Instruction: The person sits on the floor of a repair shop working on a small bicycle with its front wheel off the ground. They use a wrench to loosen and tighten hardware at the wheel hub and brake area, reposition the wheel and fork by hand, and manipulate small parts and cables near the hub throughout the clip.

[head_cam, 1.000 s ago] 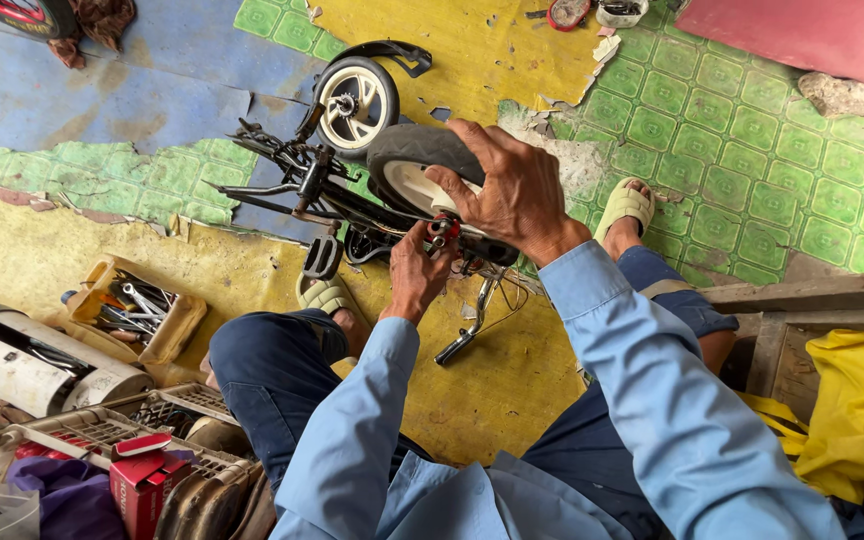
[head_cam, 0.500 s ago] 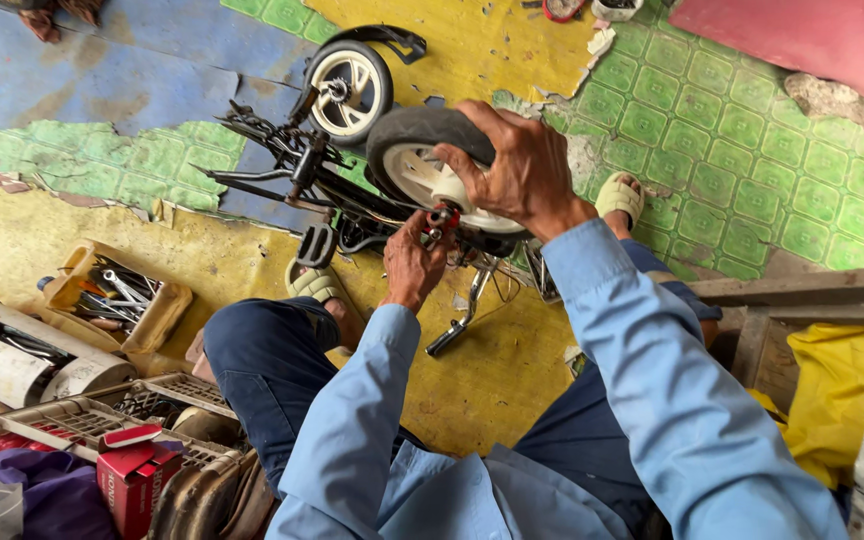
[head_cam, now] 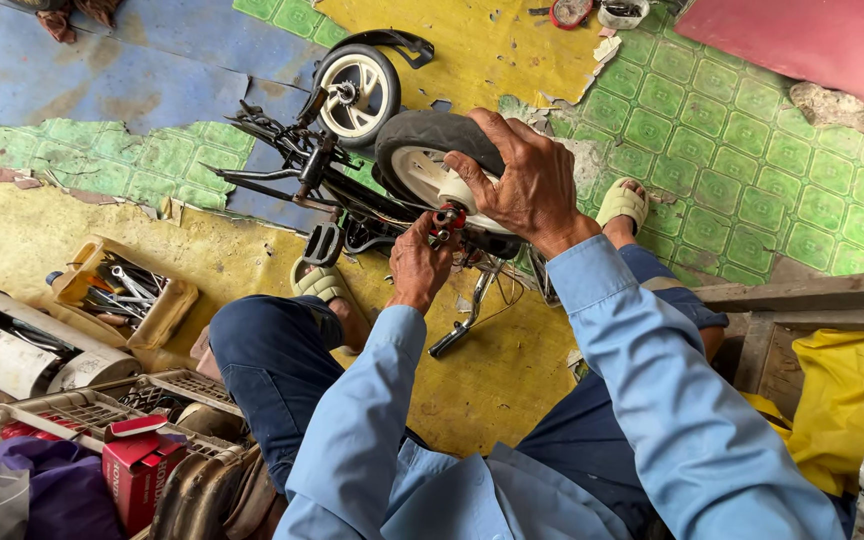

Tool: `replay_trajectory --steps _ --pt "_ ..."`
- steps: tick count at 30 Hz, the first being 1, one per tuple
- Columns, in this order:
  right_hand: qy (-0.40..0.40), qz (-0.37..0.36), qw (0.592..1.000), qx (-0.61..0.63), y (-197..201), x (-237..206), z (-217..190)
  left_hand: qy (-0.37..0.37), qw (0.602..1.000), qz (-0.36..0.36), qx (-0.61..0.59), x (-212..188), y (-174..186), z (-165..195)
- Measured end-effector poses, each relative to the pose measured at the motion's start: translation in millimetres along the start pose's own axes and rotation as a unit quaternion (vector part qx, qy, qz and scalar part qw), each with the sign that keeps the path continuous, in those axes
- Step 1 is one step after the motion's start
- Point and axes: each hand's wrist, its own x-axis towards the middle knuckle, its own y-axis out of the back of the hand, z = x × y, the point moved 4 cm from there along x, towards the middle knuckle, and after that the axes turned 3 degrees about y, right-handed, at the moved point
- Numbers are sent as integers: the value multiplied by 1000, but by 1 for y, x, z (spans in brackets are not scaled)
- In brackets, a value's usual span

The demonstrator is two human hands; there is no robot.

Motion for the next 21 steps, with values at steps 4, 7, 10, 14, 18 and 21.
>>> replay_trajectory --steps 4,7,10,14,18,21 --pt "16 20 1000 -7 1 -5 -1 -4 1000 4 4 0 -3 -4" --pt "8 8 1000 -12 -2 -7 -2 -24 1000 13 -1 1 -5 -6" --pt "-19 -15 999 -28 -5 -7 -1 -14 1000 10 5 2 -6 -8" --pt "18 11 1000 -6 -1 -7 0 15 1000 -8 20 2 -7 -8" --pt "33 4 999 -2 -1 -5 6 -5 1000 14 1 -2 -5 -3" --pt "25 -15 999 37 -1 -2 13 -5 1000 13 1 -2 -5 -2"
